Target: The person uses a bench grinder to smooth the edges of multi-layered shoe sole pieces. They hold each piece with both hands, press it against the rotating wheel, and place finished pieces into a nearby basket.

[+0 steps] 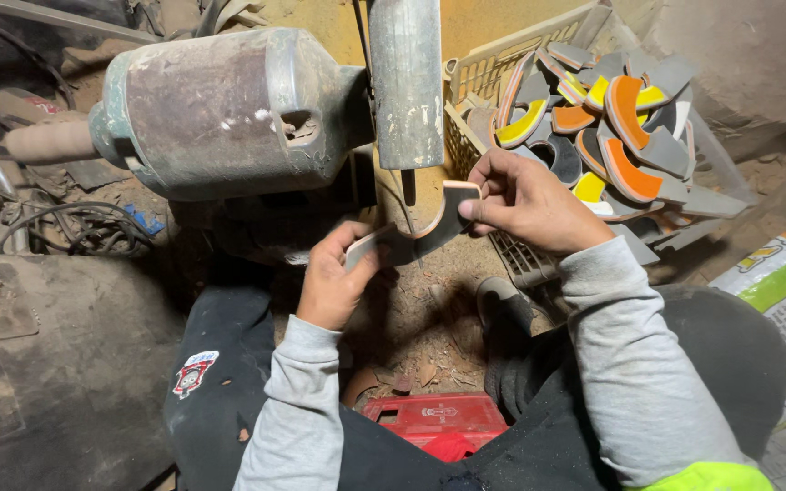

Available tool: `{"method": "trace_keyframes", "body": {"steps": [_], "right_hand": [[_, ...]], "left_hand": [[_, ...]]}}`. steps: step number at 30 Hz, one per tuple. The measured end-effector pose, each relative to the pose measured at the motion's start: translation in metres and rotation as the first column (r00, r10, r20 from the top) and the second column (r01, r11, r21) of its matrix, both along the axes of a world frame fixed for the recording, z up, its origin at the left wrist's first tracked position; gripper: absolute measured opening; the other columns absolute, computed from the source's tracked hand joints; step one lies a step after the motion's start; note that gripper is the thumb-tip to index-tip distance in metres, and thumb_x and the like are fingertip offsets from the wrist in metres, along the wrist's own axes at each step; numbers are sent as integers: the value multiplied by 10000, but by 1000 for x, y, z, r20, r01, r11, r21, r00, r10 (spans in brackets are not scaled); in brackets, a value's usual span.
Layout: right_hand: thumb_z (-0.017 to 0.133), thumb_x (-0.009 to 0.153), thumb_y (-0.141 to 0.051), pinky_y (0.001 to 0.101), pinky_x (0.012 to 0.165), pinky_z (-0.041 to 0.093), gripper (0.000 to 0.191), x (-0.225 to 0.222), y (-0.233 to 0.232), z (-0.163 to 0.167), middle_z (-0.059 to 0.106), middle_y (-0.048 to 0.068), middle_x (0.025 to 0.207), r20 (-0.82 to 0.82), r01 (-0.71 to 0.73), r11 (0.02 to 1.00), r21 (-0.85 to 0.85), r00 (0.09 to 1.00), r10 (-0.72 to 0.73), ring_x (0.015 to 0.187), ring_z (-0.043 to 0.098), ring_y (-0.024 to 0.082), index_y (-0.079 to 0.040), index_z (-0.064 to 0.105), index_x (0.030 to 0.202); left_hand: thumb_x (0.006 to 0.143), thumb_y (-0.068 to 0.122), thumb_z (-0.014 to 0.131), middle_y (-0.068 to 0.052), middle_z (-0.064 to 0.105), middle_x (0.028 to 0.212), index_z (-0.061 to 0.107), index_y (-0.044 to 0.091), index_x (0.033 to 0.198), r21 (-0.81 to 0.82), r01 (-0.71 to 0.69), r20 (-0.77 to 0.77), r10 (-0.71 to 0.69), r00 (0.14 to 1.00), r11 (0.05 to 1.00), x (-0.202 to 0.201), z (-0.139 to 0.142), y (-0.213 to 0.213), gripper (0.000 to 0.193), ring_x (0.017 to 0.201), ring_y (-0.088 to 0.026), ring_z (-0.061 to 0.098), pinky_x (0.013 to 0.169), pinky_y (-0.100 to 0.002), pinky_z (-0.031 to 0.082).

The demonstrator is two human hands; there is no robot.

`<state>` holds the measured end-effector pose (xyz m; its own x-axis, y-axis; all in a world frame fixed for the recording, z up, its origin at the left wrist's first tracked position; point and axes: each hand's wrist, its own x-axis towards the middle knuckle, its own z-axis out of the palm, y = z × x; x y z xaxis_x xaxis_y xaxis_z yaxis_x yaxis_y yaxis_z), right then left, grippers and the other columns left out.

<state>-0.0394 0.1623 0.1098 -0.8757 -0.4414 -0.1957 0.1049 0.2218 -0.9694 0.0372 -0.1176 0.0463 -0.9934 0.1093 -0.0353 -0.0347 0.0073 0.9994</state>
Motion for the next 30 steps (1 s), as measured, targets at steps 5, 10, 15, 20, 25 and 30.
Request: {"method": "trace_keyframes", "body": {"steps": [5, 10, 15, 20, 25, 30], "right_hand": [[672, 1015, -197, 312, 666, 631, 247, -5, -13, -4, 559, 18, 702, 131, 125, 986, -114, 985, -110, 587, 579, 87, 34, 587, 992], [644, 961, -235, 302, 481, 543, 217, -9, -27, -2, 599, 6, 655, 7, 178, 980, 91, 984, -180, 534, 591, 98, -22, 599, 963], [641, 977, -282, 310, 456, 478, 293, -22, -31, -7, 563, 25, 611, -156, 200, 950, 240, 974, -165, 502, 555, 106, 0, 572, 932], [664, 978, -321, 299, 518, 438, 319, -31, -27, -21, 558, 13, 649, -302, 232, 921, 314, 944, -134, 569, 533, 100, -14, 601, 918], [664, 953, -293, 306, 532, 439, 288, -35, -26, -28, 557, 15, 681, -342, 237, 923, 303, 931, -127, 603, 521, 109, -9, 614, 943], [661, 957, -295, 309, 530, 441, 299, -37, -27, -29, 563, 22, 672, -337, 241, 918, 316, 933, -129, 592, 530, 108, 0, 616, 945]], "left_hand": [[981, 104, 634, -29, 705, 939, 684, -2, 1077, 499, -72, 214, -42, 976, 864, -6, -15, 17, 151, 795, -117, 659, 665, -296, 566], [956, 112, 611, -48, 725, 952, 700, 26, 1096, 523, -167, 328, -16, 945, 836, -19, -24, 27, 188, 771, -162, 675, 616, -324, 557], [975, 106, 621, -36, 724, 1012, 699, 22, 1136, 555, -188, 323, -1, 946, 810, -27, -28, 29, 198, 863, -144, 666, 705, -310, 546], [992, 135, 612, -41, 715, 958, 697, 28, 1102, 549, -195, 359, -19, 933, 813, -29, -27, 27, 176, 802, -158, 653, 649, -325, 531], [979, 135, 610, -51, 712, 945, 697, 27, 1095, 550, -202, 366, -17, 930, 810, -31, -27, 28, 181, 776, -174, 648, 630, -333, 518], [969, 141, 607, -57, 711, 938, 696, 26, 1100, 555, -208, 374, -18, 927, 806, -33, -26, 28, 196, 753, -176, 644, 626, -337, 518]]}}
